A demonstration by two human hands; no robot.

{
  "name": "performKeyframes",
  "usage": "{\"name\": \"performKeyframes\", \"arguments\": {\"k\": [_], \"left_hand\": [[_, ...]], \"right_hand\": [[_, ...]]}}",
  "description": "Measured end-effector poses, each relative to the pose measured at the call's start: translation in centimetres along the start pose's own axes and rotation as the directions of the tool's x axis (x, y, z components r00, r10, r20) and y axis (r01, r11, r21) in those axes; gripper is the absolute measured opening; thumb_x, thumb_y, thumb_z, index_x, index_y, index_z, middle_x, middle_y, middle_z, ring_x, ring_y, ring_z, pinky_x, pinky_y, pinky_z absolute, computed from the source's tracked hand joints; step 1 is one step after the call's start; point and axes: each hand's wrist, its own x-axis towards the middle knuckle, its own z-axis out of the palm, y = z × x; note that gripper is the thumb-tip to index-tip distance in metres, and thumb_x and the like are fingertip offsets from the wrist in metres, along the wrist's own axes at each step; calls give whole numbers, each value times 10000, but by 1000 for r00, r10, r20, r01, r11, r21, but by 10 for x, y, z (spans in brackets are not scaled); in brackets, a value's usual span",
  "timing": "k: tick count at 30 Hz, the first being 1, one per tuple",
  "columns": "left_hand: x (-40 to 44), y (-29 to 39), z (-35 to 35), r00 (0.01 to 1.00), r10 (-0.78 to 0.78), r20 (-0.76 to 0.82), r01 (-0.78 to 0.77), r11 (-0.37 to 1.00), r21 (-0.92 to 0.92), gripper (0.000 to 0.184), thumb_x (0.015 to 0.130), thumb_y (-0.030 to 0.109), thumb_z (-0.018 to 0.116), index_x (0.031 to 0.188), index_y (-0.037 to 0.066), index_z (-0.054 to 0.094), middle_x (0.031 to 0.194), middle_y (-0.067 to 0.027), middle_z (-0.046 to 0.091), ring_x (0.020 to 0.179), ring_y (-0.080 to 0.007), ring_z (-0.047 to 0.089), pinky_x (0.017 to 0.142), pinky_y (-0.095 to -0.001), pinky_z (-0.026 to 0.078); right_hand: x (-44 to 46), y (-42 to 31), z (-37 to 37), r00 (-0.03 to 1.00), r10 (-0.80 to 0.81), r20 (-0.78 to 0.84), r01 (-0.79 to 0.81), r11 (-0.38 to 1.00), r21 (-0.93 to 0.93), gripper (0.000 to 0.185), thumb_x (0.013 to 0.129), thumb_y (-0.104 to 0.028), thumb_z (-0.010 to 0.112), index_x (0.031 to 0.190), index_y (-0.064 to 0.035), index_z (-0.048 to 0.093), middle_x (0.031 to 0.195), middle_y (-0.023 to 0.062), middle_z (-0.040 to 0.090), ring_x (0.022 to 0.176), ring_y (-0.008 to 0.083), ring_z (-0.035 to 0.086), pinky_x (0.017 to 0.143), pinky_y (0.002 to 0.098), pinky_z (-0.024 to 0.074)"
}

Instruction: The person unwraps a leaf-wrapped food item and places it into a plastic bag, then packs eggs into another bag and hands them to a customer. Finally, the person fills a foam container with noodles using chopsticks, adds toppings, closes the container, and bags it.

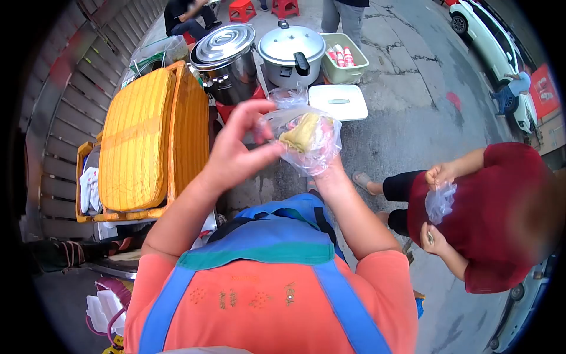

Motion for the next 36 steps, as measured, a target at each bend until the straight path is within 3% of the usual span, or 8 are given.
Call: {"name": "performKeyframes", "arguments": {"k": [2, 8, 10, 13, 14, 16, 26, 36], "left_hand": [[30, -16, 25, 928, 332, 170, -356, 649, 673, 761, 622, 320, 775, 1262, 127, 411, 1005, -80, 449, 935, -212, 456, 920, -441, 327], [190, -102, 43, 780, 530, 334, -533, 280, 799, 530, 620, 297, 720, 1108, 163, 564, 943, -43, 467, 926, -213, 478, 962, -476, 277], [252, -113, 33, 817, 421, 394, -554, 385, 738, 361, 689, 175, 677, 1036, 144, 583, 806, -30, 515, 821, -210, 527, 944, -446, 325], [345, -108, 15, 987, 139, -77, -124, 977, 171, 66, 855, 47, 531, 908, 64, 567, 749, -34, 577, 772, -190, 580, 888, -404, 408], [369, -92, 11, 946, -243, -215, 161, 926, -341, 57, 899, 84, 503, 917, 38, 532, 791, -36, 583, 765, -144, 574, 852, -326, 431], [419, -101, -11, 951, -273, -144, 115, 747, -655, 59, 905, 73, 490, 926, 20, 507, 829, -58, 588, 761, -129, 572, 801, -253, 435], [396, -112, -102, 825, -197, -529, 205, 978, -44, 454, 823, 22, 567, 1251, 5, 416, 1208, -98, 479, 1150, -173, 438, 992, -309, 328], [56, -145, -56, 47, -541, -839, 759, 565, -322, 247, 845, 84, 587, 1076, 6, 550, 966, -50, 602, 912, -130, 562, 820, -265, 448]], "right_hand": [[32, -21, 15, 994, -78, -73, 83, 994, 68, 575, 900, -504, 392, 1255, -52, 413, 1128, 133, 534, 1045, 280, 528, 907, 447, 444], [170, -105, -31, 986, -145, -83, 155, 979, 130, 474, 905, -415, 467, 1209, -52, 454, 1142, 130, 538, 1021, 268, 557, 884, 392, 468], [223, -141, -63, 985, -163, 61, 140, 951, 274, 416, 890, -328, 532, 1192, -54, 451, 1116, 109, 552, 999, 243, 566, 872, 396, 479], [288, -190, -90, 990, -132, 40, 122, 974, 191, 588, 786, -373, 660, 1252, -109, 415, 1165, 89, 524, 1057, 239, 534, 904, 422, 458], [300, -209, -97, 991, -120, 59, 111, 984, 140, 663, 740, -389, 707, 1271, -131, 404, 1189, 81, 511, 1079, 237, 521, 917, 427, 449], [328, -239, -112, 987, -61, 150, 36, 986, 164, 769, 684, -395, 747, 1311, -152, 373, 1232, 70, 488, 1107, 233, 504, 942, 430, 431], [486, -341, -147, 962, -209, -178, 247, 943, 225, 509, 860, -438, 462, 1240, -101, 437, 1247, 111, 485, 1151, 327, 451, 954, 538, 374], [605, -449, -220, 834, -509, -213, 551, 780, 295, 574, 834, -388, 488, 1267, -22, 405, 1250, 201, 449, 1134, 403, 435, 938, 565, 388]]}}
